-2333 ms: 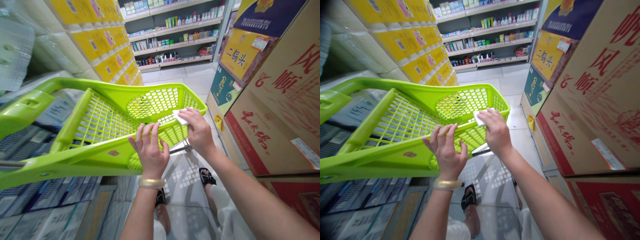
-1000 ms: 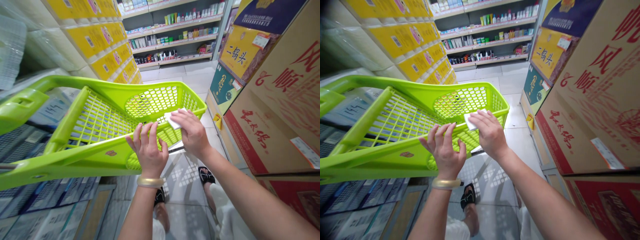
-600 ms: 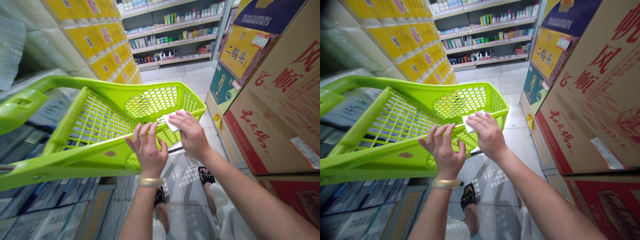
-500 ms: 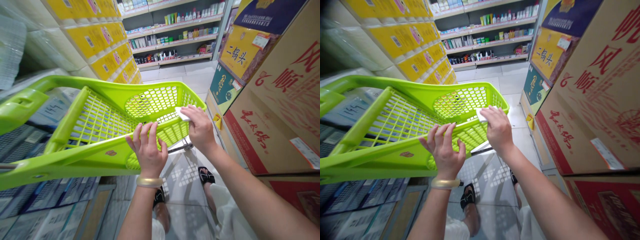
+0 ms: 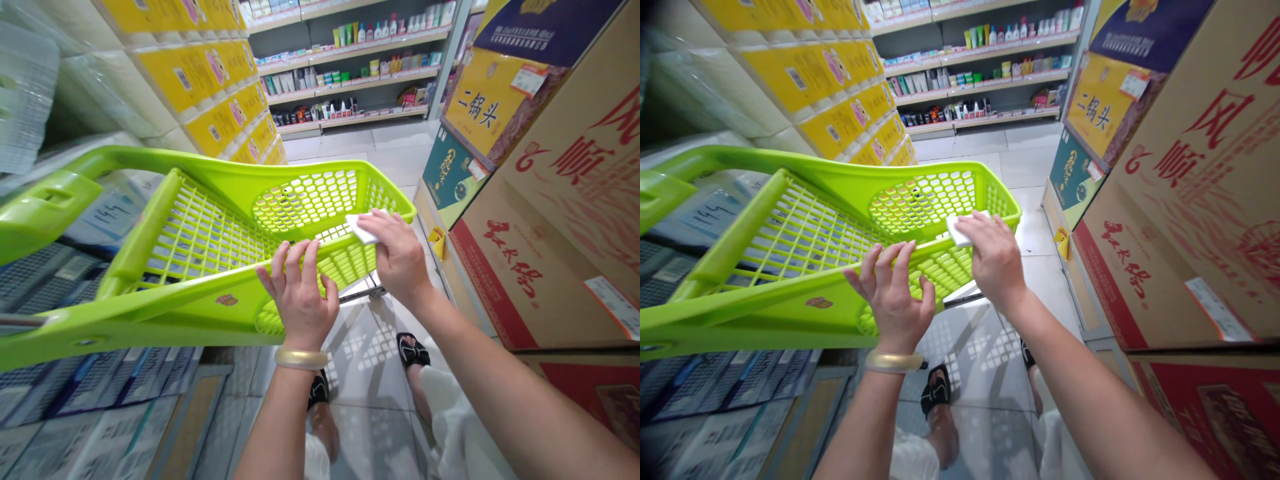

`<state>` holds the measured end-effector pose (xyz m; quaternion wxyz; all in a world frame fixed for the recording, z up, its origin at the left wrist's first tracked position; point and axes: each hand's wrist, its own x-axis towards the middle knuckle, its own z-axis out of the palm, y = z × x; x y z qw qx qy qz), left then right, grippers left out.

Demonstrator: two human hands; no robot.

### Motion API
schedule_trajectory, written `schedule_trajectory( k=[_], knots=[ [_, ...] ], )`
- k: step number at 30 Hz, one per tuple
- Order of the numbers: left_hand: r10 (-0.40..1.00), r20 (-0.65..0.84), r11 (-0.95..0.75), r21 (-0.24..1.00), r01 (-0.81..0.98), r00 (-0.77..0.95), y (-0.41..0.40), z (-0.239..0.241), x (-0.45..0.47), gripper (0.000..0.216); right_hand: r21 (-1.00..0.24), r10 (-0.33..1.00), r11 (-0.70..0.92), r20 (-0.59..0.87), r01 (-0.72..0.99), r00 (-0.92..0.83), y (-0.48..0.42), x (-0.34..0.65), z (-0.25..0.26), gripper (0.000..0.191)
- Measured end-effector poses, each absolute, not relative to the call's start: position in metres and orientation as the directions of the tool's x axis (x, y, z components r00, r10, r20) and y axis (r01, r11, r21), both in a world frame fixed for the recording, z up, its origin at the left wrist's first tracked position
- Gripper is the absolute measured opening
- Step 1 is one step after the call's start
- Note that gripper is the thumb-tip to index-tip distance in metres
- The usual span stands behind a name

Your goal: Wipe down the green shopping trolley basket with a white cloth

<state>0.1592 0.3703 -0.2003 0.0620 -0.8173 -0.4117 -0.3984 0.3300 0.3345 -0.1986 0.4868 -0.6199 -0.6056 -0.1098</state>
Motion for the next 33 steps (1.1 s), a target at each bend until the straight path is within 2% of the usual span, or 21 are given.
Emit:
schedule_trajectory(
  k=[2, 4, 9, 11, 16, 18, 24, 26, 30, 33],
  knots=[
    [0.628, 0.697, -0.651, 0.228, 0.724, 0.346, 0.370, -0.200, 0.160, 0.051, -0.521, 0.589, 0.079, 0.712, 0.850, 0.382, 0.337, 0.345, -0.203, 0.045],
    [0.625, 0.701, -0.651, 0.225, 0.725, 0.343, 0.369, -0.200, 0.161, 0.051, -0.533, 0.571, 0.049, 0.709, 0.844, 0.415, 0.338, 0.348, -0.205, 0.045],
    [0.626, 0.711, -0.643, 0.237, 0.728, 0.321, 0.369, -0.200, 0.162, 0.049, -0.418, 0.670, 0.300, 0.732, 0.858, 0.122, 0.333, 0.314, -0.199, 0.044],
    [0.624, 0.709, -0.650, 0.235, 0.723, 0.330, 0.369, -0.200, 0.161, 0.051, -0.408, 0.671, 0.323, 0.735, 0.854, 0.097, 0.334, 0.312, -0.198, 0.043],
    [0.611, 0.708, -0.665, 0.217, 0.715, 0.354, 0.370, -0.200, 0.160, 0.053, -0.527, 0.583, 0.033, 0.700, 0.849, 0.411, 0.341, 0.344, -0.205, 0.045],
    [0.615, 0.707, -0.660, 0.219, 0.719, 0.349, 0.370, -0.201, 0.160, 0.052, -0.533, 0.568, -0.011, 0.693, 0.846, 0.444, 0.341, 0.346, -0.205, 0.045],
    [0.640, 0.695, -0.649, 0.258, 0.716, 0.329, 0.370, -0.202, 0.161, 0.051, -0.370, 0.682, 0.301, 0.728, 0.879, 0.073, 0.334, 0.311, -0.197, 0.044],
    [0.642, 0.689, -0.647, 0.252, 0.719, 0.336, 0.370, -0.202, 0.161, 0.052, -0.389, 0.673, 0.242, 0.727, 0.889, 0.135, 0.335, 0.316, -0.198, 0.044],
    [0.637, 0.687, -0.652, 0.239, 0.720, 0.349, 0.369, -0.200, 0.160, 0.053, -0.519, 0.550, -0.026, 0.706, 0.854, 0.446, 0.340, 0.349, -0.208, 0.044],
    [0.652, 0.680, -0.644, 0.262, 0.719, 0.337, 0.369, -0.200, 0.161, 0.054, -0.545, 0.528, -0.011, 0.709, 0.838, 0.468, 0.341, 0.352, -0.209, 0.045]
  ],
)
